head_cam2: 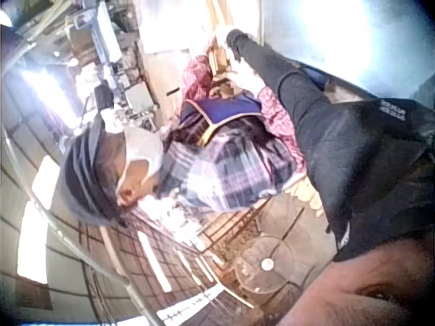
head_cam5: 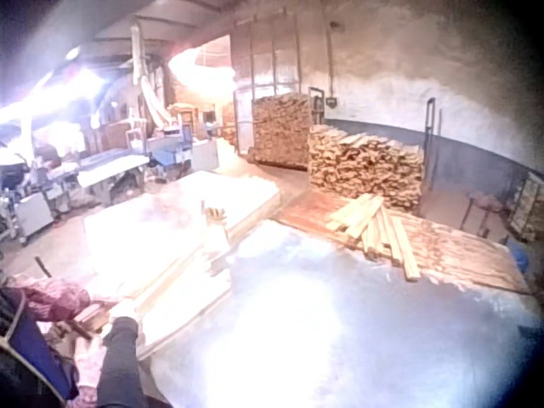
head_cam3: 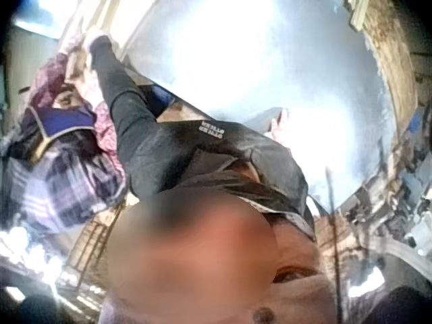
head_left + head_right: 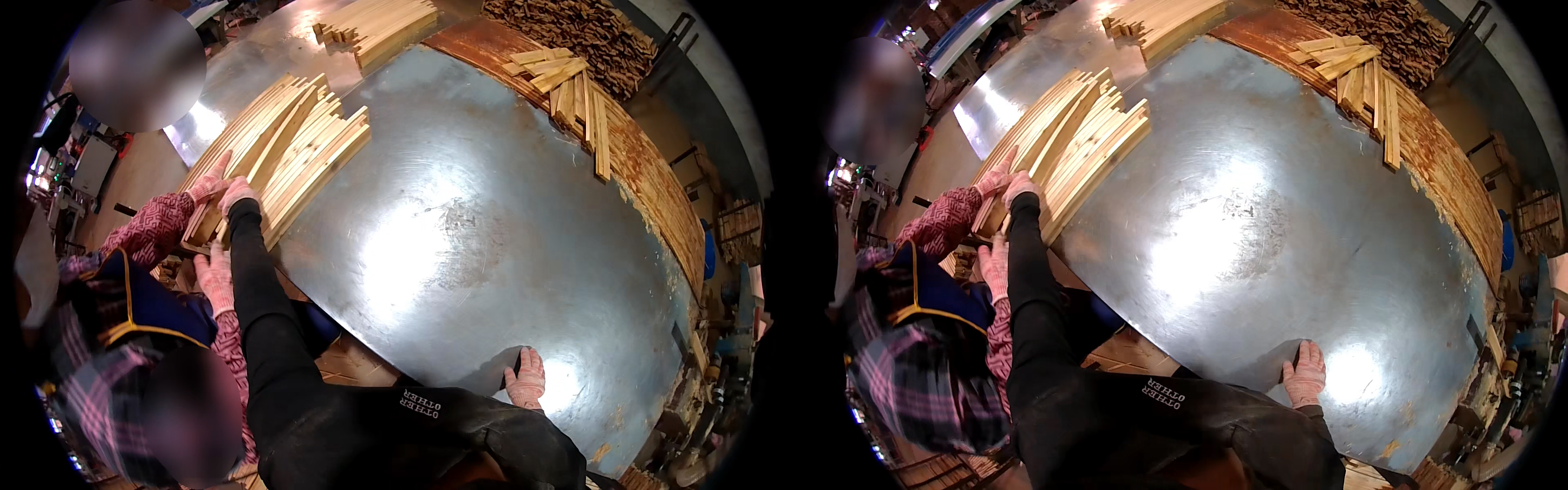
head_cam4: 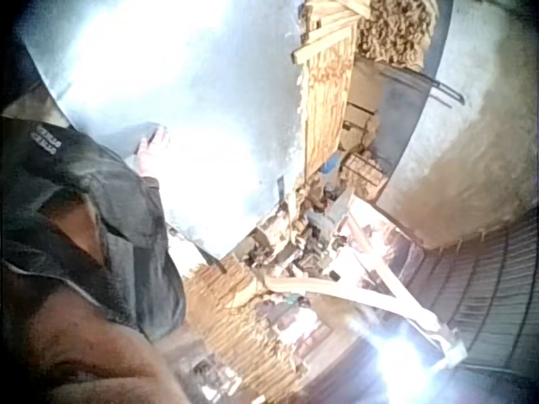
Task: The person repeatedly picks up wooden planks from a large metal table, briefly inspects them, and places them into a growing stack. The person handles the planks one at a time or in small groups, continuously moving them from scattered positions on the table to a consolidated pile.
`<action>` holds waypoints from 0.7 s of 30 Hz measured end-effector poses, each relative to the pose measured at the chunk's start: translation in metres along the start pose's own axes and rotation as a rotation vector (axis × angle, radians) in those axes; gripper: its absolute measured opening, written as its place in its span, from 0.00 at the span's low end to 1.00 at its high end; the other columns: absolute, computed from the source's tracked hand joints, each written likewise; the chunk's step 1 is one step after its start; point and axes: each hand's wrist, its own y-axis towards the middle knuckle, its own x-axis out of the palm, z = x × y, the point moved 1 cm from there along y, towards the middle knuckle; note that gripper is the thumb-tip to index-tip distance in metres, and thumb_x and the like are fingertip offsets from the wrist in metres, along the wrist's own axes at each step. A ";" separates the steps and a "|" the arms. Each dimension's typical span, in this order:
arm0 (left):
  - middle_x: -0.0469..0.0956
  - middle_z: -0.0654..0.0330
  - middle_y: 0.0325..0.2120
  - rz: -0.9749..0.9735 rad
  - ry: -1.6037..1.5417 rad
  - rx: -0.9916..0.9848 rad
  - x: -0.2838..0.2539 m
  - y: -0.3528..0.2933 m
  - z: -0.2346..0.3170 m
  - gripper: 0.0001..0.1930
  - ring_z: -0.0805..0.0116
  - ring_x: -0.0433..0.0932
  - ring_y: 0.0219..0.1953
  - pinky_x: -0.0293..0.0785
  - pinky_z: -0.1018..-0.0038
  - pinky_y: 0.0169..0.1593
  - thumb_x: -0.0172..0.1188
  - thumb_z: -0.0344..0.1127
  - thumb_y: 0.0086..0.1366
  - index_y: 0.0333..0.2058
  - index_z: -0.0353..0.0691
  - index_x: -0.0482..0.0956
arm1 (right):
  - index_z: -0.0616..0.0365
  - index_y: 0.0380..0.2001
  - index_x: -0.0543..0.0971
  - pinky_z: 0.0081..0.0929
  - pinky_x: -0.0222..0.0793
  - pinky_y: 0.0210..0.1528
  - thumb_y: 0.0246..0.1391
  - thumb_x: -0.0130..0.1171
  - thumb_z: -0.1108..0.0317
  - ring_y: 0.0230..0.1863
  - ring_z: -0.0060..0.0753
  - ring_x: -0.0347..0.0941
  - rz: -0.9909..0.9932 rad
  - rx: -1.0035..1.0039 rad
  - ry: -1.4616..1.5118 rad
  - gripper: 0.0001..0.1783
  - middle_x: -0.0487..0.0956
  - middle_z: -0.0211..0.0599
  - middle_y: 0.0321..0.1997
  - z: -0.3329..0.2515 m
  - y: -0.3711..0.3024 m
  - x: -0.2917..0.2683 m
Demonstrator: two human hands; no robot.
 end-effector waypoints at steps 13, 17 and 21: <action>0.75 0.47 0.48 0.651 -0.514 0.399 0.004 -0.135 0.064 0.34 0.47 0.74 0.49 0.71 0.57 0.51 0.68 0.46 0.49 0.54 0.39 0.72 | 0.57 0.56 0.71 0.41 0.62 0.63 0.47 0.61 0.59 0.61 0.52 0.64 0.221 -0.172 0.165 0.31 0.70 0.49 0.59 -0.038 0.011 -0.022; 0.72 0.42 0.53 0.535 -0.816 0.810 0.064 -0.281 0.088 0.32 0.44 0.70 0.56 0.66 0.58 0.60 0.66 0.37 0.54 0.56 0.31 0.69 | 0.56 0.48 0.73 0.45 0.67 0.54 0.50 0.58 0.59 0.53 0.52 0.70 0.312 -0.421 0.252 0.23 0.74 0.44 0.50 -0.031 0.017 -0.012; 0.71 0.47 0.53 0.113 -0.635 1.264 0.149 -0.488 0.123 0.36 0.46 0.70 0.55 0.66 0.58 0.60 0.67 0.44 0.56 0.59 0.34 0.66 | 0.54 0.51 0.75 0.43 0.67 0.57 0.53 0.56 0.58 0.57 0.45 0.69 0.020 -0.166 0.256 0.22 0.74 0.39 0.55 0.030 -0.060 -0.007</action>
